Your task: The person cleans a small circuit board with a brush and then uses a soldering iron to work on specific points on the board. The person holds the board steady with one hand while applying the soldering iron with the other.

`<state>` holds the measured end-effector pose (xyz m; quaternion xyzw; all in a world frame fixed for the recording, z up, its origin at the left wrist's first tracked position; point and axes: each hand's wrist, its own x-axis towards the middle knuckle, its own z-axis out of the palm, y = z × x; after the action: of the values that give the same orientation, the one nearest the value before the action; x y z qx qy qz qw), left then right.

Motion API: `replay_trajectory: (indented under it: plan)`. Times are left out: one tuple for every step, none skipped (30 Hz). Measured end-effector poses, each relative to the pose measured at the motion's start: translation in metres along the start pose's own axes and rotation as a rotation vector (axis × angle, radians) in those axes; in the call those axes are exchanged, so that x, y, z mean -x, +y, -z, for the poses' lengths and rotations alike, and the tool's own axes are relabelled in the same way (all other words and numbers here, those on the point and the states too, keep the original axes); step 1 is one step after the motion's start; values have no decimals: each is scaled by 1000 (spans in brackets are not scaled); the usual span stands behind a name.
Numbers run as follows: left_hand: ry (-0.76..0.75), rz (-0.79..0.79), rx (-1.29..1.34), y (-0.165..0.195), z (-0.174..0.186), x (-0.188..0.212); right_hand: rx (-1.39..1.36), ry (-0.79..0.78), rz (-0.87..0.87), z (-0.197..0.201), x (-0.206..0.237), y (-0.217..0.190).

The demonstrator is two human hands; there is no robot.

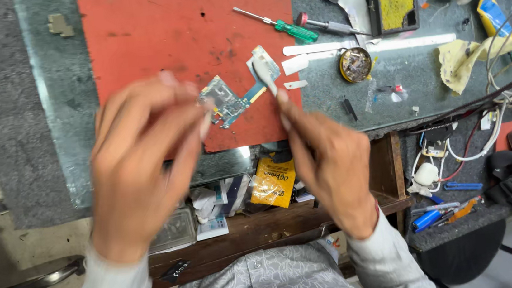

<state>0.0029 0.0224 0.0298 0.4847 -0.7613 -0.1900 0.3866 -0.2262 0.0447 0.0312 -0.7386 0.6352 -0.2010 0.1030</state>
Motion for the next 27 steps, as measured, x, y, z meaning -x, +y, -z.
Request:
replay_trajectory:
  plan:
    - [-3, -2, 35, 13, 10, 2, -27, -6, 4, 3, 4, 0]
    - [-28, -16, 73, 25, 18, 3, -53, -9, 10, 5, 6, 2]
    - [-91, -41, 122, 37, 28, 8, -77, -12, 16, 6, 8, 4]
    - [-146, -62, 163, 47, 35, 13, -96, 4, -7, 5, 6, 7]
    - [-193, -79, 196, 56, 38, 16, -116, 22, -29, 3, 2, 12]
    - [-224, -97, 211, 61, 42, 18, -136, 42, -48, 0, -2, 16]
    - [-252, -114, 235, 60, 40, 18, -146, 63, -20, -3, -4, 18]
    - [-269, -118, 244, 60, 38, 20, -158, 83, 9, -6, -4, 18]
    - [-278, -121, 247, 59, 35, 21, -170, 101, 41, -8, -3, 17]
    - [-281, -122, 247, 58, 33, 22, -182, 84, 69, -9, -1, 15]
    - [-287, -122, 246, 57, 30, 23, -194, 68, 96, -10, 4, 12]
    - [-291, -122, 245, 58, 29, 25, -205, 51, 123, -10, 8, 9]
    - [-291, -125, 246, 59, 28, 27, -192, 35, 123, -9, 11, 9]
    - [-292, -122, 243, 61, 28, 29, -180, 21, 121, -8, 13, 9]
    - [-293, -121, 242, 63, 28, 31, -168, 3, 115, -7, 15, 9]
    - [-300, -119, 245, 66, 29, 33, -178, 4, 88, -7, 14, 11]
    - [-302, -116, 247, 68, 28, 34, -186, 5, 63, -7, 10, 15]
    - [-302, -113, 249, 71, 27, 36, -193, 3, 40, -7, 10, 15]
    - [-301, -111, 251, 74, 27, 37, -174, -8, 54, -8, 13, 12]
    - [-297, -109, 254, 75, 27, 37, -155, -15, 73, -10, 14, 9]
    - [-297, -105, 256, 77, 28, 38, -140, -25, 94, -11, 17, 5]
    - [-294, -102, 252, 78, 30, 38, -128, -36, 103, -12, 19, 2]
    - [-291, -101, 248, 79, 33, 38, -118, -41, 115, -12, 21, -1]
    - [-290, -101, 246, 79, 36, 38, -107, -41, 125, -13, 23, -2]
    - [-294, -102, 245, 78, 40, 38, -140, -9, 101, -14, 22, -1]
    - [-291, -103, 245, 78, 42, 38, -169, 21, 77, -13, 20, 2]
    - [-290, -101, 248, 78, 43, 39, -194, 48, 50, -13, 19, 4]
